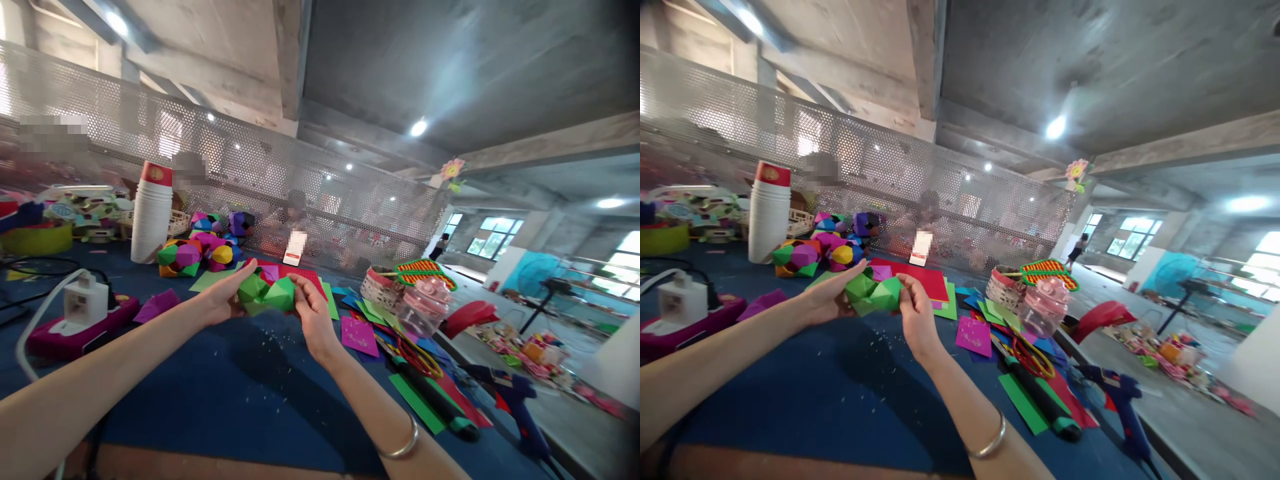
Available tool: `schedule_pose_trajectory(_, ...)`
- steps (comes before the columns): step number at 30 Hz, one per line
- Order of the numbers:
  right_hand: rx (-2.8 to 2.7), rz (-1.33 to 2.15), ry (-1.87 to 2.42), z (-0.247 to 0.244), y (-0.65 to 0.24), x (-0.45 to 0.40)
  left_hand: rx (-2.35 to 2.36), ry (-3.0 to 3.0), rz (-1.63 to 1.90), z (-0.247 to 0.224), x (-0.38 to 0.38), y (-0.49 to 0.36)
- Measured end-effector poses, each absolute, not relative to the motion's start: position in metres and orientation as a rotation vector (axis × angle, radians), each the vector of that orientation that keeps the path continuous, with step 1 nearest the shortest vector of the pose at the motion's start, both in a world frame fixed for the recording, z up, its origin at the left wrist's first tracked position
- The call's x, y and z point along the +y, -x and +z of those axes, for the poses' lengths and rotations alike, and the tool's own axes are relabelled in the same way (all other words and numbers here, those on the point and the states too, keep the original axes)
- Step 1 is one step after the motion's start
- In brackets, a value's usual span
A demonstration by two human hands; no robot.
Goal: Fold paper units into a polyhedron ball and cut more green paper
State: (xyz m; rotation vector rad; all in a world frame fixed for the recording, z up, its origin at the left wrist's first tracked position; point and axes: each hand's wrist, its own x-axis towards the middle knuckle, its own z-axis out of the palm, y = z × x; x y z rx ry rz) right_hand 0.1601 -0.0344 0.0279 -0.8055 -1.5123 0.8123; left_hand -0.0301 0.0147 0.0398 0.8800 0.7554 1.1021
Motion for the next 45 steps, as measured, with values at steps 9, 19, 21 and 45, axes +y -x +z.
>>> schedule_pose_trajectory(9,-1.432,0.81,0.739,0.022,-0.167,-0.031,0.87,-0.823,0.944,0.042,-0.001,0.016)
schedule_pose_trajectory(19,-1.181,1.025,0.632,0.028,-0.166,-0.031,0.853,-0.802,0.944,0.044,-0.004,0.014)
schedule_pose_trajectory(21,-1.212,1.043,0.638,0.027,-0.165,-0.032,0.85,-0.808,0.933,0.044,-0.005,0.013)
schedule_pose_trajectory(45,-1.396,0.748,0.709,0.019,-0.162,-0.034,0.801,-0.787,1.03,0.05,-0.016,0.008)
